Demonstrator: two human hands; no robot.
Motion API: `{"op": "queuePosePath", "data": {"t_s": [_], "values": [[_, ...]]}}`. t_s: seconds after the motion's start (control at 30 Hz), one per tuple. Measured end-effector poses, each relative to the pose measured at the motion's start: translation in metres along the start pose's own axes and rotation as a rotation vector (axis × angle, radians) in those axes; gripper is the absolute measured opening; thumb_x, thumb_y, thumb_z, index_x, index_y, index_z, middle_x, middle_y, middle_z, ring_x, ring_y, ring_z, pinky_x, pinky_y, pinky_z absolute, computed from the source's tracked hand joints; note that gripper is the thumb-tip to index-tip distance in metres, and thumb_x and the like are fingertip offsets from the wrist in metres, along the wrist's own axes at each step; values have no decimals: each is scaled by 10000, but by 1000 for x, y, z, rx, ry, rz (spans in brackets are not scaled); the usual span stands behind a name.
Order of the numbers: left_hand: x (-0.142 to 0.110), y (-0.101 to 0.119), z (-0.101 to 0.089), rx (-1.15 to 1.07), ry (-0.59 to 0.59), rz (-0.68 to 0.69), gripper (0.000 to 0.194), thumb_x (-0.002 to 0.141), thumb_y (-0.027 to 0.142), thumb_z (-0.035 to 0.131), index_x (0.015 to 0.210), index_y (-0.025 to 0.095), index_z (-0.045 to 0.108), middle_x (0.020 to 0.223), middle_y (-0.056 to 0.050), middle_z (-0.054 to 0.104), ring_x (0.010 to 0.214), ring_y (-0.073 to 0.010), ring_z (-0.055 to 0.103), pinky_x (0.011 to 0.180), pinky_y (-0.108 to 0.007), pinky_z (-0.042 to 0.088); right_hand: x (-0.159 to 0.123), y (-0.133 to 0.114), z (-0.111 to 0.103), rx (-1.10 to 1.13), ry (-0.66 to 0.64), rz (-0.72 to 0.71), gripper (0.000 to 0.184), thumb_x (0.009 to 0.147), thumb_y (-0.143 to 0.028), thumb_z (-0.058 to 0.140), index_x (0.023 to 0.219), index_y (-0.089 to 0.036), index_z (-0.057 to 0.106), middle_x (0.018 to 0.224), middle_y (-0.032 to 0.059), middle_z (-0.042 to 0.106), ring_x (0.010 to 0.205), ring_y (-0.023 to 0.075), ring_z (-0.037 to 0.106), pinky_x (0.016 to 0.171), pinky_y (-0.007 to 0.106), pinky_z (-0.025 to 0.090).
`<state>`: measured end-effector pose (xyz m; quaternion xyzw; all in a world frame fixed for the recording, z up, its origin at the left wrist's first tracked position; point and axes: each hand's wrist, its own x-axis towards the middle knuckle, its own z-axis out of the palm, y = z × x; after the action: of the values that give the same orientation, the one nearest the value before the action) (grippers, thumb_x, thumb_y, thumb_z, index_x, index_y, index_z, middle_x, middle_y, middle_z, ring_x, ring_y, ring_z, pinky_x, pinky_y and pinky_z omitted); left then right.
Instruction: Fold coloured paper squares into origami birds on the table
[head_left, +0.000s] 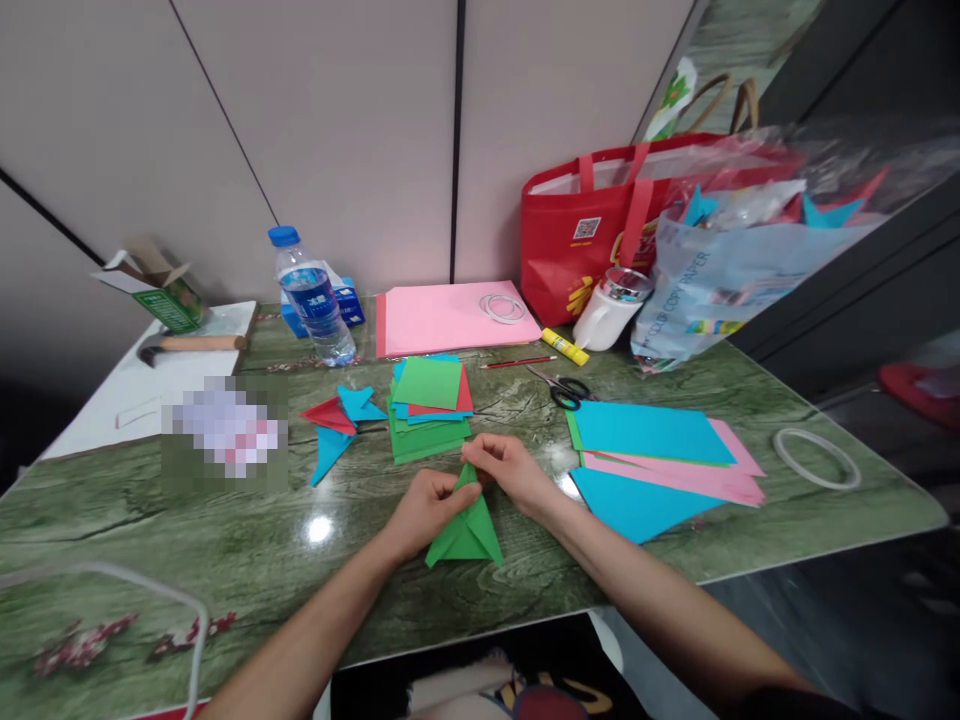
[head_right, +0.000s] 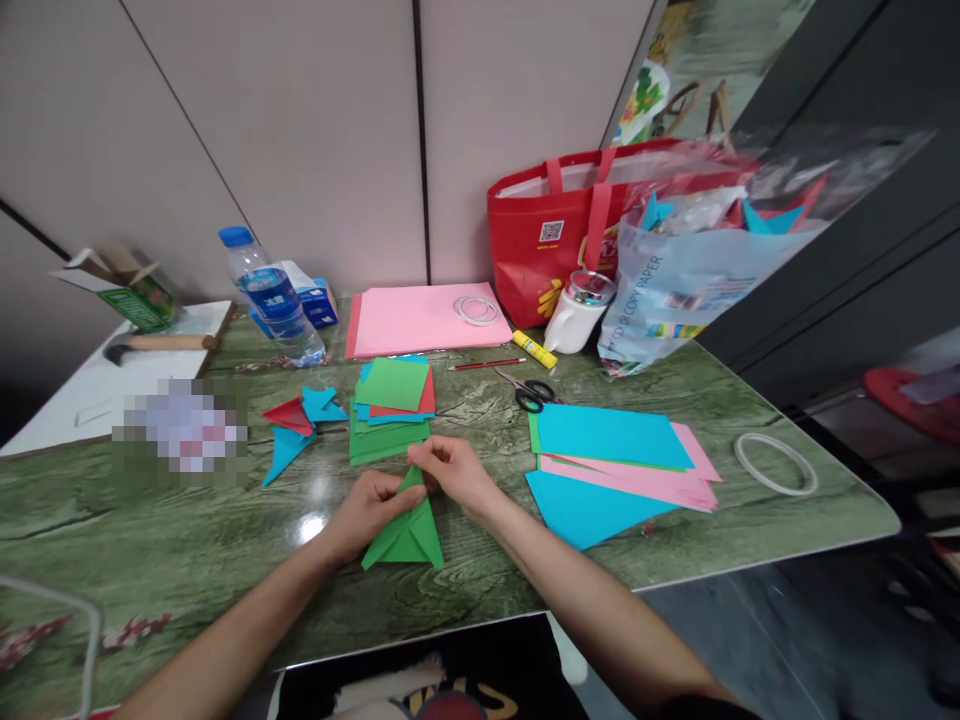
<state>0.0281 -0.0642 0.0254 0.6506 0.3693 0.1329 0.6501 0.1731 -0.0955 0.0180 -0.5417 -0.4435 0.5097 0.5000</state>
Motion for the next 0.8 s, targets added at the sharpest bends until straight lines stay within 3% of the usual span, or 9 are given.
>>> {"op": "queuePosePath", "data": {"t_s": [0.1,0.2,0.47,0.67,0.8], "values": [[1,-1,5,-53,-4,-18,515,659,587,583,463,150,394,470,53,285,459,-57,239,428,-198,166,0,6,4,-200,142,-117,381,758,-516,537,572,-195,453,506,-48,426,505,102,384,490,232,281],[2,-4,8,-105,15,-21,507,646,581,600,465,146,414,468,54,298,453,-58,252,430,-196,177,1,10,7,-267,216,-142,352,772,-484,527,581,-199,450,512,-46,431,510,106,389,495,237,282],[3,-5,8,-146,142,-38,509,614,601,621,499,139,442,470,58,351,450,-52,274,424,-186,213,3,2,-1,-140,-37,-98,351,744,-499,560,619,-174,522,561,-39,475,535,96,403,509,221,311],[3,-2,2,-162,93,-39,472,583,573,673,567,115,558,490,36,446,458,-73,368,432,-194,261,2,6,0,-223,139,-157,332,747,-472,564,599,-184,496,532,-39,461,513,101,391,489,230,295],[3,-2,-4,-141,139,-15,446,586,545,687,586,110,584,489,39,449,457,-72,375,430,-190,252,2,5,-4,-172,70,-100,355,748,-519,544,620,-193,485,490,-55,437,457,95,392,441,221,288]]}}
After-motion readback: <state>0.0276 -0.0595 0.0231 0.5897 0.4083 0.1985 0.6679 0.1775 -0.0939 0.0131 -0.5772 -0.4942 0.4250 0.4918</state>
